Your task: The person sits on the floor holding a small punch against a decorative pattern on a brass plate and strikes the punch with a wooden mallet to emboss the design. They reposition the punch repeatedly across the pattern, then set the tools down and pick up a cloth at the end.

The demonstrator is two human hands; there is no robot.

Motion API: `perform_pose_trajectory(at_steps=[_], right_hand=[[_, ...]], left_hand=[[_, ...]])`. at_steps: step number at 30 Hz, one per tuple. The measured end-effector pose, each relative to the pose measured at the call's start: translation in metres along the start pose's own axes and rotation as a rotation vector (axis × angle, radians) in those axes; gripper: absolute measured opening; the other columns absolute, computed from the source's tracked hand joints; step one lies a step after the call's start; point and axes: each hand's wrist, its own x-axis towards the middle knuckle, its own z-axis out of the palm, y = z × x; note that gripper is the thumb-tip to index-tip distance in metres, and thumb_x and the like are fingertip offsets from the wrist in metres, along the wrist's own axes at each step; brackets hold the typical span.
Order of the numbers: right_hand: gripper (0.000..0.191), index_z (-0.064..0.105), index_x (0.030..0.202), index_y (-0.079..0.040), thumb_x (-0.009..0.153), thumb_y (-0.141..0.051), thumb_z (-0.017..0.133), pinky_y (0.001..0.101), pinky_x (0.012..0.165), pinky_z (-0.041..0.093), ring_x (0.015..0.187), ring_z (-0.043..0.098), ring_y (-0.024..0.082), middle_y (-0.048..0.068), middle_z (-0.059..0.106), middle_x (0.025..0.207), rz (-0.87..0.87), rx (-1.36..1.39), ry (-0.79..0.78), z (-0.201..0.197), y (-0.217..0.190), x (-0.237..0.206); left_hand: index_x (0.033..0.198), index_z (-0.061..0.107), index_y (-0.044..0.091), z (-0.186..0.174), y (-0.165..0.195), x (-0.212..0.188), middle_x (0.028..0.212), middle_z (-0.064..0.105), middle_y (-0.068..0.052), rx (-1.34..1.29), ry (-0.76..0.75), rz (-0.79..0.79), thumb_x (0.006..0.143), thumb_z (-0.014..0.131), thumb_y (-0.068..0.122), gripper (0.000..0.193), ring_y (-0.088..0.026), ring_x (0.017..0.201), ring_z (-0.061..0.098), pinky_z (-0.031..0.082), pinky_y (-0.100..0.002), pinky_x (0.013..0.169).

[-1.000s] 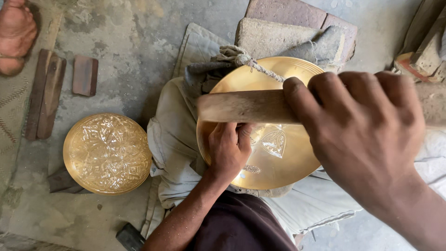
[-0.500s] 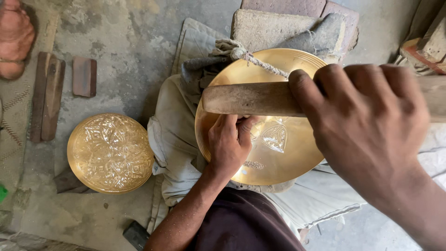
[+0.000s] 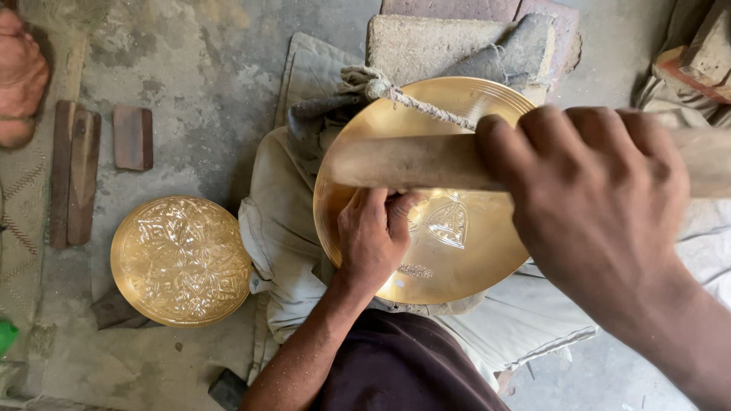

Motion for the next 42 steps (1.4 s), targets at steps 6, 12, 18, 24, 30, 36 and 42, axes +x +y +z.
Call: perform_pose_trajectory(at_steps=[6,12,18,24,30,36,42], right_hand=[[0.042,0.070,0.130,-0.011,0.088,-0.003,0.073,0.0347,0.085,0.051,0.094,0.070,0.021,0.004,0.071,0.104,0.141,0.261,0.012,0.004,-0.001,-0.003],[0.044,0.074,0.119,-0.007,0.077,0.003,0.070,0.0388,0.066,0.049,0.080,0.069,0.027,0.008,0.074,0.095,0.217,0.384,-0.063,0.006,0.003,-0.008],[0.031,0.073,0.113,-0.011,0.083,-0.003,0.074,0.0376,0.074,0.051,0.086,0.071,0.023,0.005,0.074,0.095,0.073,0.238,0.065,0.001,0.002,0.000],[0.031,0.077,0.115,-0.015,0.086,-0.006,0.075,0.0373,0.076,0.050,0.084,0.070,0.021,0.001,0.075,0.095,0.057,0.090,-0.066,-0.003,0.003,-0.002],[0.037,0.074,0.117,-0.007,0.080,-0.001,0.073,0.0389,0.080,0.052,0.089,0.070,0.025,0.008,0.074,0.099,0.271,0.337,-0.158,-0.004,0.002,-0.002],[0.038,0.067,0.119,-0.007,0.082,-0.003,0.071,0.0392,0.078,0.049,0.092,0.069,0.027,0.008,0.070,0.101,0.331,0.530,-0.026,0.000,0.001,-0.009],[0.038,0.074,0.116,-0.012,0.079,-0.003,0.074,0.0368,0.082,0.051,0.092,0.072,0.024,0.004,0.073,0.097,0.196,0.271,-0.042,0.009,0.000,-0.018]], left_hand=[[0.100,0.057,0.003,0.002,-0.002,0.001,0.090,0.068,-0.008,0.039,0.013,0.048,0.102,0.072,0.015,0.019,-0.027,0.082,0.073,0.057,-0.038,0.069],[0.101,0.056,0.003,0.002,0.002,-0.001,0.090,0.067,-0.010,0.037,-0.016,0.049,0.101,0.071,0.015,0.019,-0.030,0.082,0.071,0.056,-0.040,0.070],[0.102,0.060,0.005,0.003,-0.001,-0.004,0.090,0.068,-0.010,0.145,-0.010,0.134,0.098,0.072,0.013,0.015,-0.032,0.083,0.070,0.055,-0.044,0.069],[0.100,0.059,0.006,0.001,0.000,-0.001,0.090,0.068,-0.007,0.103,-0.053,0.107,0.099,0.072,0.013,0.015,-0.030,0.084,0.070,0.055,-0.042,0.070],[0.103,0.054,0.005,-0.003,0.006,0.003,0.094,0.068,-0.005,0.006,-0.111,0.056,0.102,0.069,0.013,0.016,-0.028,0.089,0.072,0.057,-0.040,0.073],[0.099,0.055,0.007,-0.003,0.005,0.002,0.093,0.068,-0.004,0.051,-0.116,0.051,0.102,0.071,0.016,0.019,-0.027,0.086,0.071,0.056,-0.040,0.071],[0.106,0.058,0.006,-0.002,0.003,0.001,0.095,0.068,-0.006,0.038,-0.140,0.123,0.103,0.069,0.014,0.015,-0.028,0.090,0.072,0.058,-0.041,0.073]])
